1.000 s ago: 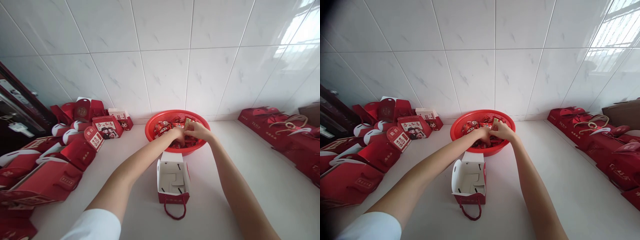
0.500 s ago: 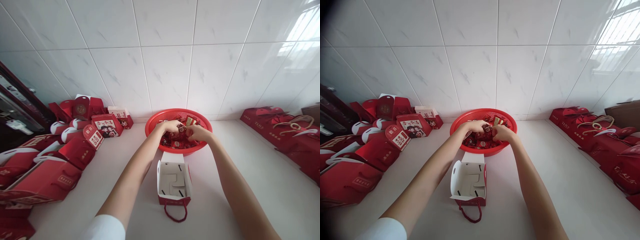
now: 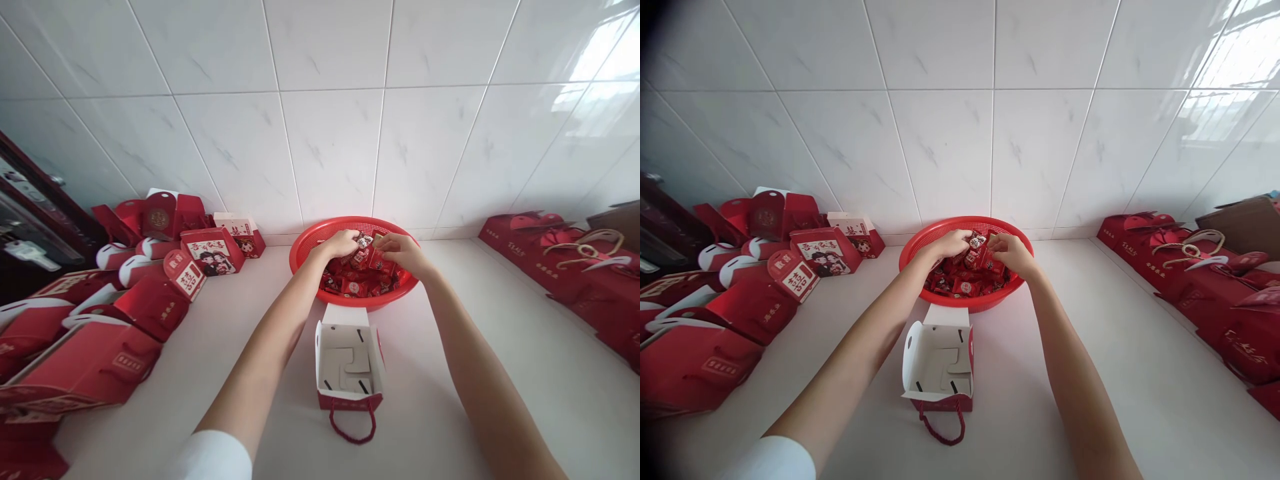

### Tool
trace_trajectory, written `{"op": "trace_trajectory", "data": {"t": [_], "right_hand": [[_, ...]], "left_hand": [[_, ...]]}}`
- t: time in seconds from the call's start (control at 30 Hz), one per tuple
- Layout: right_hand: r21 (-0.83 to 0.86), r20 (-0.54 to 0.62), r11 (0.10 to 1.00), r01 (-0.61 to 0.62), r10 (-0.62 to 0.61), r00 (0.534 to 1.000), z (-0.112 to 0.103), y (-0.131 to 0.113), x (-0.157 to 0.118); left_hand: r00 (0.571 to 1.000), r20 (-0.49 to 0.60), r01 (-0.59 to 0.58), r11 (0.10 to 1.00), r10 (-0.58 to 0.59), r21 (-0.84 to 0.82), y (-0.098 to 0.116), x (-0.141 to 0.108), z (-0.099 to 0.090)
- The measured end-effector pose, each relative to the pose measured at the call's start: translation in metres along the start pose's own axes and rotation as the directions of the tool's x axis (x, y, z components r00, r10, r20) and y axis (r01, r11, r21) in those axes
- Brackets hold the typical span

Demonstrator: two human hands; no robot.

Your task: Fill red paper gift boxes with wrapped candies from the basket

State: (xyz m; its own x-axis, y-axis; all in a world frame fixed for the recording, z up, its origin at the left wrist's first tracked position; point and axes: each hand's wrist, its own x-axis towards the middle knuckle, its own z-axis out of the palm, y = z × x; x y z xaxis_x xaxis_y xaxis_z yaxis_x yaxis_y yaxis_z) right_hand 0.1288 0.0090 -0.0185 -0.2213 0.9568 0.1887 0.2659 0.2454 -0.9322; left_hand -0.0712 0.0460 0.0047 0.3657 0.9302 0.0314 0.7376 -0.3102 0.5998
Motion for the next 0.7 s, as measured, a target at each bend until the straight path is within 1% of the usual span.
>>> {"op": "trace_trajectory", "data": {"t": [0.07,0.17,0.27,0.37,0.47,0.53,0.6,0.7], "right_hand": [[0.07,-0.039,0.998,-0.005,0.008,0.999,-0.002,0.002,0.001],[0.135,-0.06,0.991,0.02,-0.012,0.998,-0.004,0.005,0.002],[0.152,-0.069,0.987,0.046,-0.036,0.997,-0.005,0.007,0.003],[0.173,-0.092,0.984,0.042,-0.027,0.995,-0.006,0.007,0.003],[0.191,-0.102,0.98,0.048,-0.029,0.994,-0.006,0.006,0.002],[0.194,-0.104,0.978,0.073,-0.054,0.993,-0.006,0.005,0.001],[0.187,-0.118,0.977,0.1,-0.079,0.99,-0.006,0.005,0.001],[0.14,-0.142,0.979,0.147,-0.127,0.982,-0.004,0.005,0.0]], "left_hand": [[1.0,-0.002,-0.018,1.0,0.018,-0.006,0.001,0.0,-0.001],[1.0,0.009,-0.014,0.999,0.015,-0.037,0.003,-0.002,-0.002],[1.0,0.027,-0.004,0.999,0.005,-0.047,0.004,-0.005,-0.004],[0.999,0.032,-0.015,0.999,0.016,-0.053,0.006,-0.009,-0.004],[0.998,0.059,0.014,0.997,-0.009,-0.077,0.01,-0.013,-0.003],[0.996,0.082,0.049,0.99,-0.039,-0.131,0.014,-0.014,-0.001],[0.996,0.072,0.072,0.975,-0.058,-0.211,0.017,-0.015,0.001],[0.999,0.045,0.043,0.946,-0.03,-0.322,0.021,-0.014,0.004]]}}
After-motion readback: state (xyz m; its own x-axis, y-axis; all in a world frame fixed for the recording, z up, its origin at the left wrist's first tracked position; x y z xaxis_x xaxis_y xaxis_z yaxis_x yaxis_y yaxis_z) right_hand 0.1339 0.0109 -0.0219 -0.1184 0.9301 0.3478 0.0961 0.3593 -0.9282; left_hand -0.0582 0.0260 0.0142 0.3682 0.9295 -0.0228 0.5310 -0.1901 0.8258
